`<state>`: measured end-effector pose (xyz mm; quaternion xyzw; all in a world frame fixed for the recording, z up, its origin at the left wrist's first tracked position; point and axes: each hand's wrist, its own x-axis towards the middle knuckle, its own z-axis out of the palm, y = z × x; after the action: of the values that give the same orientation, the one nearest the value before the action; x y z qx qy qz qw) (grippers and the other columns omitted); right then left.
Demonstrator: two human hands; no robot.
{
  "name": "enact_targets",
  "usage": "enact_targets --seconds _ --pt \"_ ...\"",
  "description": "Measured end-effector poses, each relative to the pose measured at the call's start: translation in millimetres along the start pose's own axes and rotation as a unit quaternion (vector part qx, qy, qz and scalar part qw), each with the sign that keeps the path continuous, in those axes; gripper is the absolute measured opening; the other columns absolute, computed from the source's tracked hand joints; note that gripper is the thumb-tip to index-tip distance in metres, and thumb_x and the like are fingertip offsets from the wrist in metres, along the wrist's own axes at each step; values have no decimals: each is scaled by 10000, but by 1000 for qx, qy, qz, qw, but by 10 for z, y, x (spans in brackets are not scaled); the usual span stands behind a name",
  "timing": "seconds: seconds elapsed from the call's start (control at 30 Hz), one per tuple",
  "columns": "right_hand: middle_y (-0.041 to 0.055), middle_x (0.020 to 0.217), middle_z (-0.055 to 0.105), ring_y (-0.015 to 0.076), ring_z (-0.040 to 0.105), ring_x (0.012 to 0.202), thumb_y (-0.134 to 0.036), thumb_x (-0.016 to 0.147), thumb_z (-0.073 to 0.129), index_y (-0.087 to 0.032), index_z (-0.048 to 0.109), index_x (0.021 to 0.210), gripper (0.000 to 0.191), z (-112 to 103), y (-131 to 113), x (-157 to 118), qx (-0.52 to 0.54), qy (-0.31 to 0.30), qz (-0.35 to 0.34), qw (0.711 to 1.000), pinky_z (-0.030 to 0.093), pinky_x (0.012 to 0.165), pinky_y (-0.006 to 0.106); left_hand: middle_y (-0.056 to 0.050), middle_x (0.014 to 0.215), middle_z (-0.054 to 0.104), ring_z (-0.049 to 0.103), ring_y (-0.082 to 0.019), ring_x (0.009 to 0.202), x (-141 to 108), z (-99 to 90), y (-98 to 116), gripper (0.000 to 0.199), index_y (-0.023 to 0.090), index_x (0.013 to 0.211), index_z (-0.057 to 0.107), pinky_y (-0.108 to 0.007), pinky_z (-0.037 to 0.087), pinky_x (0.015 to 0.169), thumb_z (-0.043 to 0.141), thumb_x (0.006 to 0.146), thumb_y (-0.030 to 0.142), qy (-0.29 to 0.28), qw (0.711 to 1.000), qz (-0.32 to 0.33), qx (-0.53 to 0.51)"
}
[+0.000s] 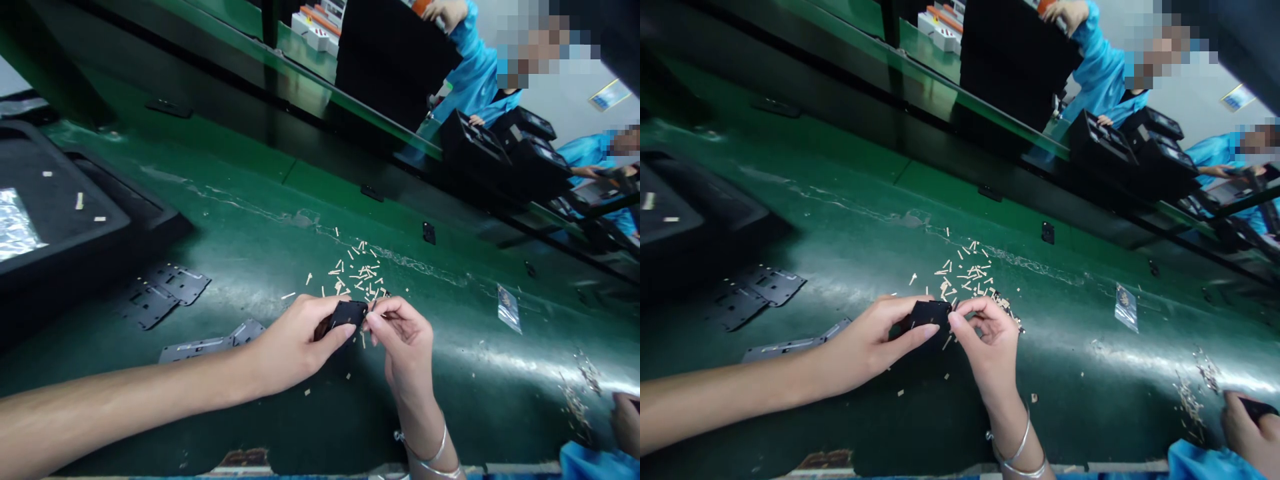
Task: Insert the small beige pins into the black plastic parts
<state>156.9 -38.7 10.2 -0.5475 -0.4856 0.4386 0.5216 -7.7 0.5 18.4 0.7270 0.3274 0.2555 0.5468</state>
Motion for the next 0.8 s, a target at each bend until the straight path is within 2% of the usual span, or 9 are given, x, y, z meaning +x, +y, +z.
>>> enact_targets --seconds 0.2,0.8 --pt "-23 720 562 74 487 589 -191 766 637 -210 611 724 53 13 -10 -7 -26 2 -13 1000 375 478 175 36 599 430 384 -89 552 -4 8 -10 185 146 675 469 -202 305 512 418 840 212 15 1000 -1 14" --pt "-12 686 548 86 485 577 -228 753 647 -194 600 713 70 7 -8 8 -3 5 16 1000 372 450 184 0 699 538 465 -110 625 -4 4 -13 190 127 766 556 -214 371 561 413 848 222 5 1000 -5 0"
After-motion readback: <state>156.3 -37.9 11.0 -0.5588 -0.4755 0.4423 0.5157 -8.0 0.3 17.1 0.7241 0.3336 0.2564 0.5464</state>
